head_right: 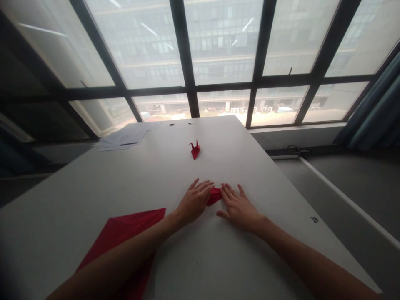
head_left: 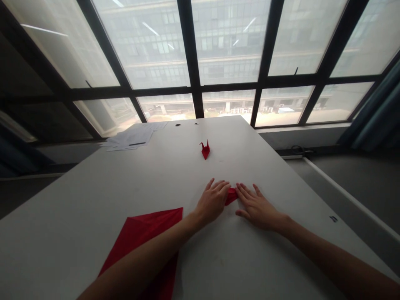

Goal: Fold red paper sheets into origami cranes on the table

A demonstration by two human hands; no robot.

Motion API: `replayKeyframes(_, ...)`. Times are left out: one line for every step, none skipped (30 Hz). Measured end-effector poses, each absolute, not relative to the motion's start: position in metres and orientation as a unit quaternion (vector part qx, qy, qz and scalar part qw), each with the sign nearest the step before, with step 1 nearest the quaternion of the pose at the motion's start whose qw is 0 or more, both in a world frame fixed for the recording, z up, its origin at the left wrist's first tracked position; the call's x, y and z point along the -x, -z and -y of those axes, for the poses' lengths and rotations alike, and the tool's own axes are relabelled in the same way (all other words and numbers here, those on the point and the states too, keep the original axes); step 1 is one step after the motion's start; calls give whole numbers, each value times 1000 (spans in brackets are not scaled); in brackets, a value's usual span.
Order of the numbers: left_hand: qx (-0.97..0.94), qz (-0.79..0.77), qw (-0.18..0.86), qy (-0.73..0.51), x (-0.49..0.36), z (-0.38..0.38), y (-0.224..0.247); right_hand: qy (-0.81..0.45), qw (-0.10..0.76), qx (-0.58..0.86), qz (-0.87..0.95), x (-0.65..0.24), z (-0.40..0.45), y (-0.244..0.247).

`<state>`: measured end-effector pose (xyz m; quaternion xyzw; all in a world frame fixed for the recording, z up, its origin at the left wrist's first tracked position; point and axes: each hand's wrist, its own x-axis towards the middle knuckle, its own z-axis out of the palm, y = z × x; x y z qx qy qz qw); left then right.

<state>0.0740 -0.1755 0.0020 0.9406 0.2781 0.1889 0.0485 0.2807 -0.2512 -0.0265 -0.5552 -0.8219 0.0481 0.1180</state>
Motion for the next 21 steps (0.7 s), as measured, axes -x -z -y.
replayKeyframes(-950,-257,45,-173,-74,178,-3,-48,117,561,818,-283,250,26)
replayKeyframes(-958,-239,45,-150,-74,180,-3,-49,116,565,815,-284,249,26)
replayKeyframes(-965,-224,47,-126,-74,182,-3,-50,115,566,815,-285,248,26)
replayKeyframes(-970,-216,48,-104,-74,184,-2,-50,116,564,816,-286,248,26)
replayKeyframes(-972,-215,47,-86,-73,185,-2,-49,116,562,818,-287,247,26)
replayKeyframes(-972,-220,43,-72,-71,186,-1,-49,116,559,820,-287,247,25)
replayKeyframes(-970,-231,36,-60,-69,187,-1,-47,115,556,822,-288,247,24)
replayKeyframes(-968,-245,28,-48,-66,187,-1,-47,112,555,823,-288,247,24)
replayKeyframes(-965,-260,20,-35,-64,187,-1,-47,108,555,824,-288,247,23)
replayKeyframes(-961,-275,14,-21,-61,188,-1,-47,103,556,824,-288,247,23)
replayKeyframes(-958,-287,10,-7,-58,188,-1,-48,97,557,824,-288,247,22)
replayKeyframes(-955,-297,7,7,-57,189,-2,-49,91,558,823,-288,247,22)
replayKeyframes(-953,-303,7,19,-56,190,-2,-50,87,560,823,-288,247,22)
replayKeyframes(-950,-309,7,30,-56,191,-4,-49,84,561,822,-287,247,22)
replayKeyframes(-947,-319,7,36,-56,192,-5,-48,83,563,821,-287,246,22)
replayKeyframes(-942,-333,3,36,-58,194,-6,-46,83,564,820,-286,246,22)
replayKeyframes(-937,-349,-5,28,-61,196,-8,-43,85,566,819,-285,246,23)
replayKeyframes(-934,-358,-15,12,-63,197,-9,-41,88,568,817,-284,246,23)
replayKeyframes(-935,-354,-25,-8,-66,199,-10,-38,92,571,815,-283,246,23)
replayKeyframes(-942,-334,-30,-29,-68,200,-11,-36,95,574,812,-282,246,22)
replayKeyframes(-951,-306,-29,-45,-70,200,-10,-33,98,577,810,-281,245,21)
